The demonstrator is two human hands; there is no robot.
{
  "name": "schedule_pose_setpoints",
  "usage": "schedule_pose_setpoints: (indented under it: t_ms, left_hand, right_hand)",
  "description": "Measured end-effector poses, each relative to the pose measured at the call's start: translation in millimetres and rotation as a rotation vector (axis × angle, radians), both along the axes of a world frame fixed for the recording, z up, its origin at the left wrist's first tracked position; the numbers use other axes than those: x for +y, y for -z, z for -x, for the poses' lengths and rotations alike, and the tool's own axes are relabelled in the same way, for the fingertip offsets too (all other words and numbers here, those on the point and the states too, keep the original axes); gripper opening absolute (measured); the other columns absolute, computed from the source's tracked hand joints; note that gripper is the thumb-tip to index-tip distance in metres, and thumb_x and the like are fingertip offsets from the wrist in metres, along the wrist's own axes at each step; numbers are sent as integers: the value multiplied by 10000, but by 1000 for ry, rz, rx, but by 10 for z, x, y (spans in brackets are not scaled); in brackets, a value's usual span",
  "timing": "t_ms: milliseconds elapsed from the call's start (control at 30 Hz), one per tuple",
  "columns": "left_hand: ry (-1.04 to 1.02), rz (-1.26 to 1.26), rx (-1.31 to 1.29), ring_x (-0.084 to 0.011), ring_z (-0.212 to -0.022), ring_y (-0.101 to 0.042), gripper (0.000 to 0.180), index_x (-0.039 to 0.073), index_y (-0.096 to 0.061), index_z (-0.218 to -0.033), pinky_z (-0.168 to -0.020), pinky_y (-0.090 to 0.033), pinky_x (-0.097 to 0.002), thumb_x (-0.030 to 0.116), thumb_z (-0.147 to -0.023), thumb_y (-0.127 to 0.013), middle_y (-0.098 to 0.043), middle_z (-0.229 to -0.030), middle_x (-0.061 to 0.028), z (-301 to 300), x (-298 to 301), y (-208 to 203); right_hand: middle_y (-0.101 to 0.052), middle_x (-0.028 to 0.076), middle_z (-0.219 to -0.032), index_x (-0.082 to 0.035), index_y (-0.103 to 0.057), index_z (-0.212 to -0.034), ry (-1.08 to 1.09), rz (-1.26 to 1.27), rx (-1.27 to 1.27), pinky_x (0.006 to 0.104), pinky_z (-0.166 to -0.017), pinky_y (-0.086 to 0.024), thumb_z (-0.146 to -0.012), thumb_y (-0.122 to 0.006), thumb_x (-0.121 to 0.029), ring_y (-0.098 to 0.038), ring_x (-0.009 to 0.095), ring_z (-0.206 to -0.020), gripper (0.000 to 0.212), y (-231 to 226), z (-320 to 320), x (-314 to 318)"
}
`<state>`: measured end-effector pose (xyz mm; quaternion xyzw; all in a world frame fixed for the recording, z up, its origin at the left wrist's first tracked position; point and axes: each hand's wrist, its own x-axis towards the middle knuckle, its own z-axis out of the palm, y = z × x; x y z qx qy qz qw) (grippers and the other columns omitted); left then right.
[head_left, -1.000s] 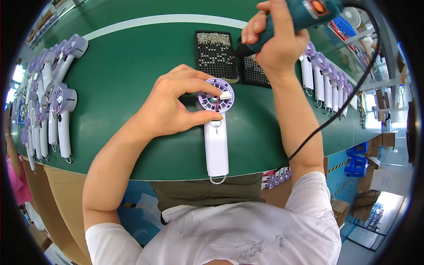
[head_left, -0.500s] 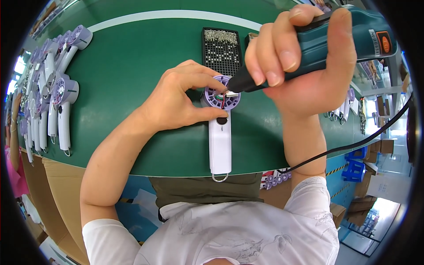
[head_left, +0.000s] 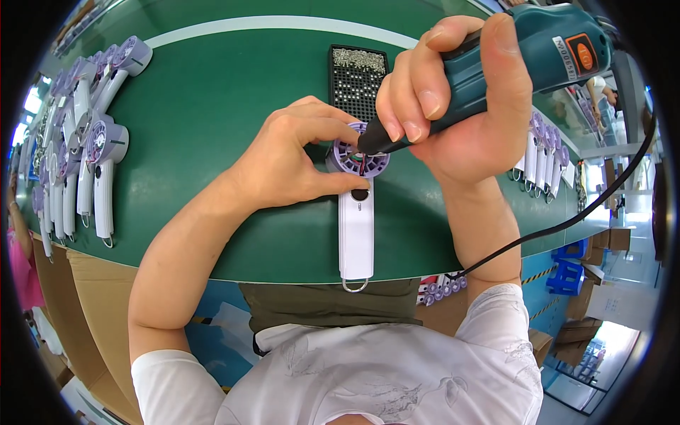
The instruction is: The person assembles handheld fans by fitting the components together, driving screws into the fan heads and handles using an electric screwdriver, and placing the fans in a row on the table.
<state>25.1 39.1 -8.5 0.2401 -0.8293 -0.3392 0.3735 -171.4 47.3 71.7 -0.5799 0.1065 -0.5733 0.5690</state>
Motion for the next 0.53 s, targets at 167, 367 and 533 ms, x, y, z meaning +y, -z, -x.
schedule_pose_setpoints:
  t_ms: [167, 367, 533]
  left_hand:
    - [6, 3, 9, -308, -955, -666, 424, 19, -741, -941, -832, -551, -392, 201, -621, -951, -731, -1046, -141, 13, -17, 8]
    - [18, -116, 64, -291, -935, -648, 382, 55, -737, -928, -831, -530, -397, 154, -619, -939, -730, -973, -76, -8, 35, -7]
    - [-1, -169, 136, -255, -1032, -664, 360, 101, -731, -957, -949, -525, -395, 146, -664, -937, -712, -1050, -96, 50, 23, 17]
  right_hand:
    - [-526, 29, -651, -60, -606, -1102, 20, -25, 2, 331, -471, -462, -1106, -326, -424, -479, 156, -478, 459, 59, -33, 22]
    - [-560, 79, -607, 5, -548, -983, 319, 111, 278, 305, -417, -447, -1029, -537, -116, -527, 166, -444, 130, 31, -285, 186]
    - [-607, 61, -613, 16, -602, -935, 355, 218, 294, 260, -410, -413, -967, -628, -45, -543, 106, -449, 74, 36, -401, 151]
